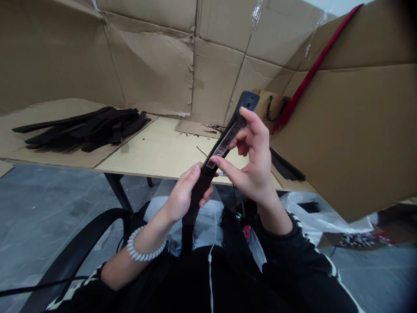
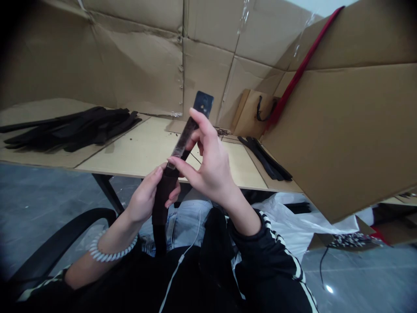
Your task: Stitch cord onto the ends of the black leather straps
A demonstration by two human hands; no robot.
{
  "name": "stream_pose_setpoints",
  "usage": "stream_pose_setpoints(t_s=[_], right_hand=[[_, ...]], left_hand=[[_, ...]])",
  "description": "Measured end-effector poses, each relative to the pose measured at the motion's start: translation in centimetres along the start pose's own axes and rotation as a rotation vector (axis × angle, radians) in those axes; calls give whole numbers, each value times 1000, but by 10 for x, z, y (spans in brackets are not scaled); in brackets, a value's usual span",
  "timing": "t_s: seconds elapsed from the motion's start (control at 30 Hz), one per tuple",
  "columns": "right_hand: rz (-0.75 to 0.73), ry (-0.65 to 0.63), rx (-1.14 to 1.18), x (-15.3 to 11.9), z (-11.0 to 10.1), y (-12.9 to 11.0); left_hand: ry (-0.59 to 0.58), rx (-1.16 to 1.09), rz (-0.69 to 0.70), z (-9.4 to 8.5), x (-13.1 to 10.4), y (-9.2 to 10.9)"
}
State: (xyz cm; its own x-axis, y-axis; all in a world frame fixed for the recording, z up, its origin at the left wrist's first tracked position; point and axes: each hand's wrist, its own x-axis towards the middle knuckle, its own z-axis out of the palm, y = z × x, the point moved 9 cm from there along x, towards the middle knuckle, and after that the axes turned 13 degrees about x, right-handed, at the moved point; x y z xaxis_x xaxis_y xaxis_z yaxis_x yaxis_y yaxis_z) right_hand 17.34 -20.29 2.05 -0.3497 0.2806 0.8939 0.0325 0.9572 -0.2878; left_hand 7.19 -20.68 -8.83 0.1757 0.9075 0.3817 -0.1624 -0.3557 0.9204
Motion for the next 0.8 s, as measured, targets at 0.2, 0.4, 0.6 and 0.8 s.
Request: stream_pose_setpoints(t_s=[0.2, 0.4, 0.6, 0.8], right_hand=[[-57, 43, -16, -8, 7, 1], [-57, 37, 21, -17, 17, 4], [-56, 118, 50, -10, 4, 3], [-52, 72, -24, -3, 1, -4]], left_hand=[[4, -13, 17, -2, 2, 0], [37, 4, 6, -6, 3, -4], [-2, -43, -4, -5, 3, -2], [14, -43, 10, -5, 1, -1]])
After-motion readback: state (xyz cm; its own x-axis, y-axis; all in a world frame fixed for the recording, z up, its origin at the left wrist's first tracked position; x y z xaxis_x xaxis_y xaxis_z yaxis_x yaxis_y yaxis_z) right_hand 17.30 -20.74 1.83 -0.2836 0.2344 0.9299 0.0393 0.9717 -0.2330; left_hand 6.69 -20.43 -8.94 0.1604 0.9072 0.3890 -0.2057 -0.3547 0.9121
